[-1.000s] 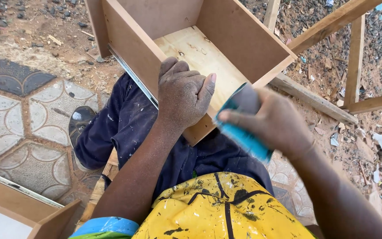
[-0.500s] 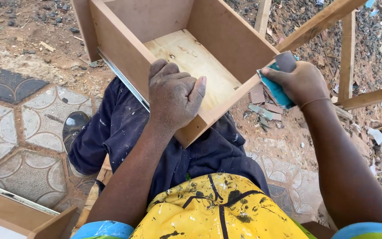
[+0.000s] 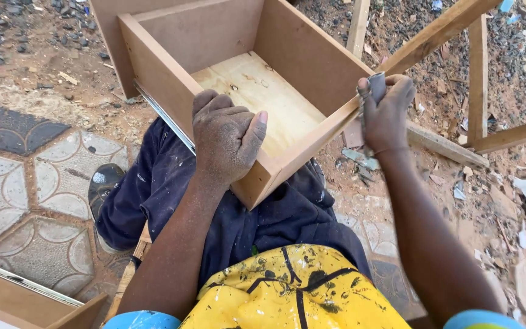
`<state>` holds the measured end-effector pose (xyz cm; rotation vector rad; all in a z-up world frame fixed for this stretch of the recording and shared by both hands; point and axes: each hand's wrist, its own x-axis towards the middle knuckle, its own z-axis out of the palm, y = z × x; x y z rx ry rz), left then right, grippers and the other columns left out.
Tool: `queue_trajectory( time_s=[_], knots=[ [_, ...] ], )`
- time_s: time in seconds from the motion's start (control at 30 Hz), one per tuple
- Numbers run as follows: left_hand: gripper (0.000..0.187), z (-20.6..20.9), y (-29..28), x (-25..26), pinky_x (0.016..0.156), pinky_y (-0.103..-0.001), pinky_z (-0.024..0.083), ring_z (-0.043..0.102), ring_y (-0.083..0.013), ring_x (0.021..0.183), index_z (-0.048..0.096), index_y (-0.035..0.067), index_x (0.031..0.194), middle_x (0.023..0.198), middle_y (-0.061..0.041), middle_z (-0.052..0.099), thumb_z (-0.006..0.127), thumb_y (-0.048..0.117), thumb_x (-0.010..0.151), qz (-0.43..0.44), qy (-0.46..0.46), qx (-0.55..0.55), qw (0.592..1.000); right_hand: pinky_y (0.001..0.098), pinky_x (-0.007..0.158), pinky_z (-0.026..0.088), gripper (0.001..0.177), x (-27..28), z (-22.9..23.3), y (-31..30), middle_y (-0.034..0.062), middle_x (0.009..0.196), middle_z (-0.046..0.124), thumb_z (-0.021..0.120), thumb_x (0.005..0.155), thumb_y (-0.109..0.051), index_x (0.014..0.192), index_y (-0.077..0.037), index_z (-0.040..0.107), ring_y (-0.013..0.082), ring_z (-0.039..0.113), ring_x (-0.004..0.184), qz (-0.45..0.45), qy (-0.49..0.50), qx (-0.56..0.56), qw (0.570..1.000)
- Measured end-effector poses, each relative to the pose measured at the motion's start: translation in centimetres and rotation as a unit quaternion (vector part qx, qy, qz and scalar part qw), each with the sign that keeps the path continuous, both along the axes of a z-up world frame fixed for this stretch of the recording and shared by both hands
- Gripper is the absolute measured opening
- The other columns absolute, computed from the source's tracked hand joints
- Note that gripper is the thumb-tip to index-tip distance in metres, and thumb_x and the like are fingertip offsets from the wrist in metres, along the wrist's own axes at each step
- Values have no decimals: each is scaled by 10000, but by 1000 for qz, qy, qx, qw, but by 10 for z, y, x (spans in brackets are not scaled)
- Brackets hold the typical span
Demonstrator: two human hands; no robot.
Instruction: Sanding the interior and edges of a wooden drawer box using sandpaper to smooth the surface.
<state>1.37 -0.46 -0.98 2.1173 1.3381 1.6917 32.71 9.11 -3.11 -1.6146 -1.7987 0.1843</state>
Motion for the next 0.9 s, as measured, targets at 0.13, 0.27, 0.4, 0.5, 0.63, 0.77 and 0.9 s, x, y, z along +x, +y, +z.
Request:
queue_trajectory(
  time_s=[0.13, 0.27, 0.4, 0.5, 0.63, 0.77, 0.9],
  knots=[
    [534, -1, -2, -1, 918, -419, 369, 562, -255, 634, 603, 144, 549, 527, -75, 566, 509, 297, 1052, -7, -5, 0, 1000, 456, 974, 364, 326, -120, 65, -97, 110, 1045, 390, 474, 1077, -384, 1102, -77, 365, 297, 460, 1057, 62, 87, 20, 994],
    [573, 2, -6, -3, 929, -412, 357, 554, -251, 642, 580, 148, 543, 528, -69, 561, 463, 329, 1073, -14, -4, -19, 1000, 472, 946, 350, 488, -119, 65, -85, 108, 1082, 383, 752, 913, -411, 1208, -92, 530, 348, 384, 1025, 160, -120, 8, 980],
    [564, -1, -8, 0, 948, -403, 351, 555, -235, 643, 585, 139, 549, 533, -74, 564, 473, 321, 1071, -14, -14, -13, 1000, 532, 947, 425, 526, -13, 41, 30, 143, 1159, 578, 777, 812, -316, 1296, -168, 632, 413, 536, 1154, 183, -298, -80, 933],
    [554, -5, -6, 1, 947, -409, 357, 559, -235, 647, 575, 136, 558, 533, -78, 552, 461, 315, 1070, -11, -37, -7, 999, 523, 1037, 421, 347, -28, 86, 32, 167, 1120, 711, 626, 912, -144, 1247, -95, 703, 400, 636, 1078, 245, -219, -307, 893],
    [507, -16, -1, 2, 942, -402, 391, 569, -270, 640, 560, 144, 604, 558, -73, 557, 433, 264, 1080, -21, -112, -3, 994, 574, 1067, 426, 497, -112, 117, -27, 241, 1249, 694, 485, 818, -101, 1270, -79, 690, 491, 584, 1217, 370, -198, -375, 827],
    [514, -9, -2, -5, 960, -376, 394, 580, -286, 629, 558, 147, 622, 559, -75, 549, 411, 276, 1097, -46, -169, 0, 985, 545, 1033, 453, 422, -118, 99, -17, 181, 1212, 692, 480, 870, -136, 1257, -146, 649, 432, 603, 1204, 488, -175, -368, 772],
    [523, -11, 3, -3, 993, -355, 376, 579, -283, 636, 568, 146, 617, 556, -80, 539, 422, 300, 1095, -60, -190, -9, 980, 541, 1053, 438, 314, -58, 109, 22, 138, 1121, 745, 562, 925, -257, 1186, -158, 706, 405, 653, 1139, 311, -216, -416, 827]
  ],
)
